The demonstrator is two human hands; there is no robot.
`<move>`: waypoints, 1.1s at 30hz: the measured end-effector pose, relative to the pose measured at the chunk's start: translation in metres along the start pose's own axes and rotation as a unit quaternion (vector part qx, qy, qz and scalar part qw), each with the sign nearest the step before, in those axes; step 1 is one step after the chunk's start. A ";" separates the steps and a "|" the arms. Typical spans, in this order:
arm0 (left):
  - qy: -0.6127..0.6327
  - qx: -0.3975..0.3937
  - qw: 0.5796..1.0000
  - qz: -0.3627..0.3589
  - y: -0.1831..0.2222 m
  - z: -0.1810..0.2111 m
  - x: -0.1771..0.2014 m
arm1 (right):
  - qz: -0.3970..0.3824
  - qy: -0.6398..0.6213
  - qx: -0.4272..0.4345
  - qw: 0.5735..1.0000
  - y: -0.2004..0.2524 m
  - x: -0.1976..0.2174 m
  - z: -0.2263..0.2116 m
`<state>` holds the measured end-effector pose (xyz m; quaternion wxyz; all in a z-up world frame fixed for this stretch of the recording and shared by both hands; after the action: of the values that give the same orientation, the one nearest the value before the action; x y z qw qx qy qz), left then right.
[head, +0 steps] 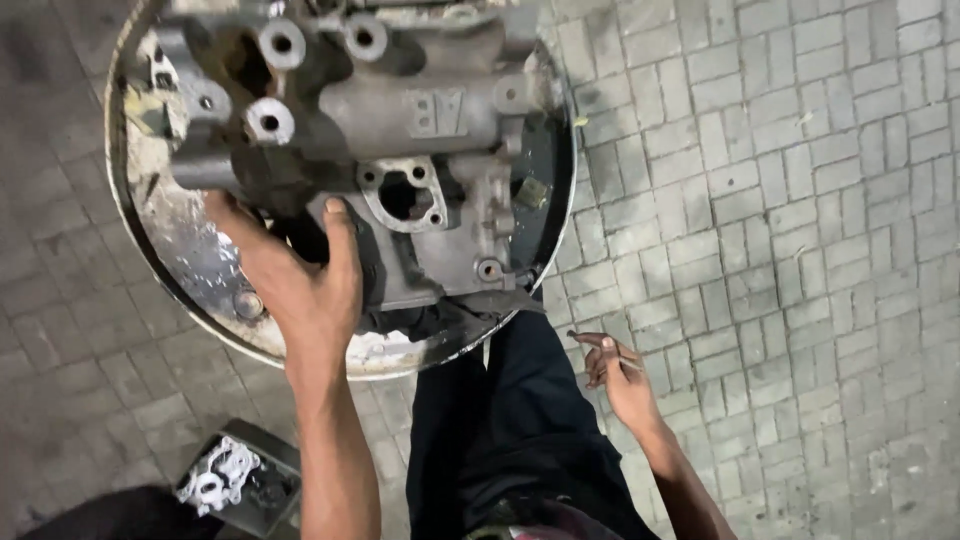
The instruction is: Cleaning a complex metal engine or transmission component using a metal pick and a rag on top of a barrel.
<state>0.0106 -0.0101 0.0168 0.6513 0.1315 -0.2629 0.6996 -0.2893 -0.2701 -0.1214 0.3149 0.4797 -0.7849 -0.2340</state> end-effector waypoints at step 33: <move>0.007 -0.018 0.997 0.079 0.003 -0.018 -0.004 | -0.139 0.089 0.660 0.733 -0.113 -0.038 -0.272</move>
<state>0.0108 -0.0039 -0.0003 0.5980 0.0935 -0.2803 0.7450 -0.0127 -0.3025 -0.0186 -0.0485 0.6891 -0.6353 0.3453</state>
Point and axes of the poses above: each hand's wrist, its own y-axis away from the middle knuckle, its own x-axis out of the back of the hand, z = x × y, the point moved 1 cm from there along -y, towards the middle knuckle, and after that the axes turned 2 degrees about z, right-handed, at the moved point
